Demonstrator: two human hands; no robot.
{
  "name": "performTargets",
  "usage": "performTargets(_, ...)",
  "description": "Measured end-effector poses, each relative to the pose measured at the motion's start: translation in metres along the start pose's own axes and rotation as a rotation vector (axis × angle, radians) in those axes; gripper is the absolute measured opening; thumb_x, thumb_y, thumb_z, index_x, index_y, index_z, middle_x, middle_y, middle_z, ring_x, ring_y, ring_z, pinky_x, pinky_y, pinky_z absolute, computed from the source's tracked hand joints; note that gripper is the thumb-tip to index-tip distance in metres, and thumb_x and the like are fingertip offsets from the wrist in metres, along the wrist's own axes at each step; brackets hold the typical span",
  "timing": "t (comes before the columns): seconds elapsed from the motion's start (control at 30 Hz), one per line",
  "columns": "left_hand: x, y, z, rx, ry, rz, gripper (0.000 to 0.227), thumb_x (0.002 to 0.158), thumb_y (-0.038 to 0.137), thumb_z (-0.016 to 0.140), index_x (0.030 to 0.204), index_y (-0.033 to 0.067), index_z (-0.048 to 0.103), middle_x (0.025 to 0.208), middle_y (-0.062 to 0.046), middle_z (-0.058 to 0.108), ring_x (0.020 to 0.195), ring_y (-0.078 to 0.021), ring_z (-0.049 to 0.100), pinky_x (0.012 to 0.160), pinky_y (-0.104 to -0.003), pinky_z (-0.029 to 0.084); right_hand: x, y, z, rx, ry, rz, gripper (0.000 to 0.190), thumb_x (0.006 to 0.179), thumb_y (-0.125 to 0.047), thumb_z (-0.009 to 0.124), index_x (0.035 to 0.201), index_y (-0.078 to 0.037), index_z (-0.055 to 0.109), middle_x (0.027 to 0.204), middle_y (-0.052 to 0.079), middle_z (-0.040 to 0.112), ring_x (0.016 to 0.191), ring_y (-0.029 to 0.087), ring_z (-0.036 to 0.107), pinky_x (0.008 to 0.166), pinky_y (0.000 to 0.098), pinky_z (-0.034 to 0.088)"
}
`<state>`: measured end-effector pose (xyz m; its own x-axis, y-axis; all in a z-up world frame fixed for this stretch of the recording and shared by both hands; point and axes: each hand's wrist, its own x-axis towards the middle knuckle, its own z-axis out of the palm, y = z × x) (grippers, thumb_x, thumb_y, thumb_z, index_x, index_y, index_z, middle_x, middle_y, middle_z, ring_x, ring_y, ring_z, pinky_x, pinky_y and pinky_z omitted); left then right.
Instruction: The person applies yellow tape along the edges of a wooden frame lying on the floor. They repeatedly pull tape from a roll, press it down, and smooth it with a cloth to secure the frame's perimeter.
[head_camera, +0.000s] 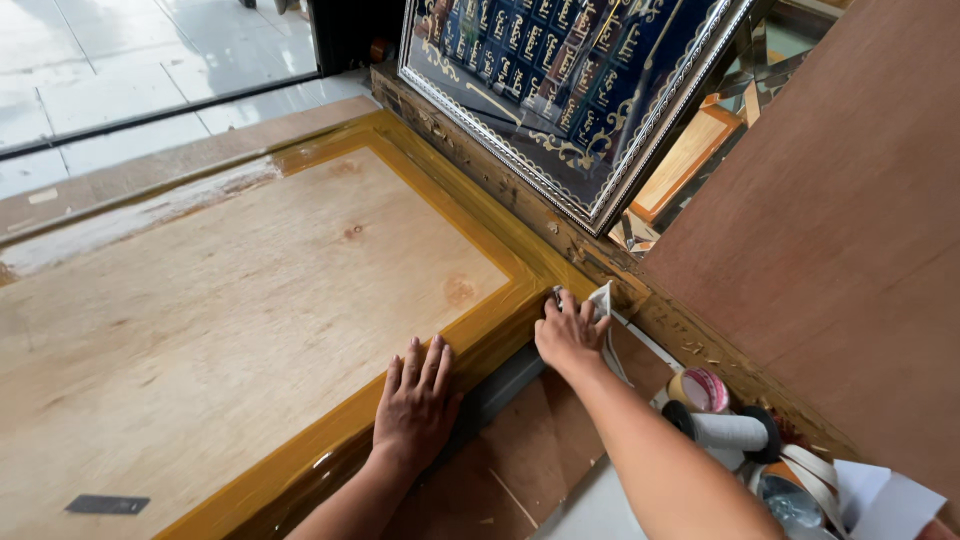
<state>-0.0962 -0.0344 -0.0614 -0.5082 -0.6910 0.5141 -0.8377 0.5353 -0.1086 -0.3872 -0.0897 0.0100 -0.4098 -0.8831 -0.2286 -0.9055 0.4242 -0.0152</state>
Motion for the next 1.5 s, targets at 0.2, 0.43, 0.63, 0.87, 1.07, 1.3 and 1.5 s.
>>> performTargets(0.2,0.005,0.001,0.008,0.023,-0.011,-0.011,0.084,0.103,0.058,0.057,0.172,0.0123,0.042,0.180,-0.010,0.043,0.163,-0.0440,0.041,0.129,-0.060,0.036,0.001,0.010,0.003,-0.061,0.048,0.015,0.072,0.109,-0.026,0.046,0.179,-0.021,0.031,0.186,0.000,0.026,0.161,0.037,0.029,0.116,0.0612,0.032)
performTargets(0.43,0.008,-0.005,0.017,0.006,-0.007,0.004,0.080,0.105,0.057,0.057,0.171,0.0138,0.043,0.179,-0.009,0.045,0.163,-0.0434,0.041,0.129,-0.060,0.037,0.012,0.006,-0.045,0.085,-0.159,0.056,0.069,0.114,-0.018,0.033,0.181,-0.034,0.026,0.191,-0.014,0.015,0.167,0.042,0.014,0.127,0.0747,0.016)
performTargets(0.63,-0.001,-0.037,-0.004,-0.303,-0.172,0.070,0.072,0.104,0.040,0.061,0.170,0.0138,0.045,0.178,-0.012,0.044,0.164,-0.0403,0.038,0.130,-0.055,0.032,-0.089,-0.103,-0.017,-0.163,-0.121,-0.135,0.043,0.106,-0.026,0.050,0.146,-0.021,0.066,0.161,0.009,0.053,0.153,0.032,0.049,0.131,0.0748,0.018)
performTargets(0.87,-0.106,-0.121,-0.152,-0.341,-0.147,0.145,0.051,0.108,0.037,0.068,0.151,0.0101,0.060,0.146,-0.011,0.070,0.136,-0.0367,0.061,0.110,-0.050,0.048,-0.182,-0.211,-0.058,-0.131,-0.043,-0.441,0.032,0.105,-0.025,0.056,0.117,-0.031,0.085,0.123,0.007,0.082,0.121,0.032,0.076,0.118,0.0704,0.039)
performTargets(1.07,-0.284,-0.234,-0.232,0.034,-0.071,-0.328,0.053,0.104,0.044,0.061,0.150,0.0167,0.065,0.156,-0.012,0.064,0.152,-0.0394,0.053,0.122,-0.058,0.043,-0.238,-0.366,-0.022,0.231,-0.120,-0.793,0.038,0.106,-0.047,0.068,0.137,-0.027,0.078,0.122,-0.004,0.086,0.119,0.027,0.077,0.100,0.0498,0.058)
performTargets(1.3,-0.400,-0.282,-0.307,0.350,-0.169,-0.805,0.052,0.100,0.052,0.066,0.148,0.0315,0.065,0.154,0.001,0.065,0.156,-0.0311,0.055,0.129,-0.055,0.045,-0.288,-0.459,0.037,0.169,-0.144,-0.876,0.037,0.100,-0.043,0.080,0.132,-0.025,0.084,0.122,0.009,0.086,0.123,0.038,0.080,0.098,0.0576,0.065)
performTargets(1.5,-0.473,-0.309,-0.340,0.396,-0.287,-1.250,0.081,0.093,0.070,0.074,0.162,0.0330,0.050,0.167,0.001,0.051,0.163,-0.0314,0.044,0.129,-0.056,0.042,-0.282,-0.454,0.056,0.265,-0.222,-0.687,0.033,0.090,-0.047,0.084,0.117,-0.029,0.093,0.122,0.013,0.088,0.126,0.041,0.079,0.103,0.0576,0.062)
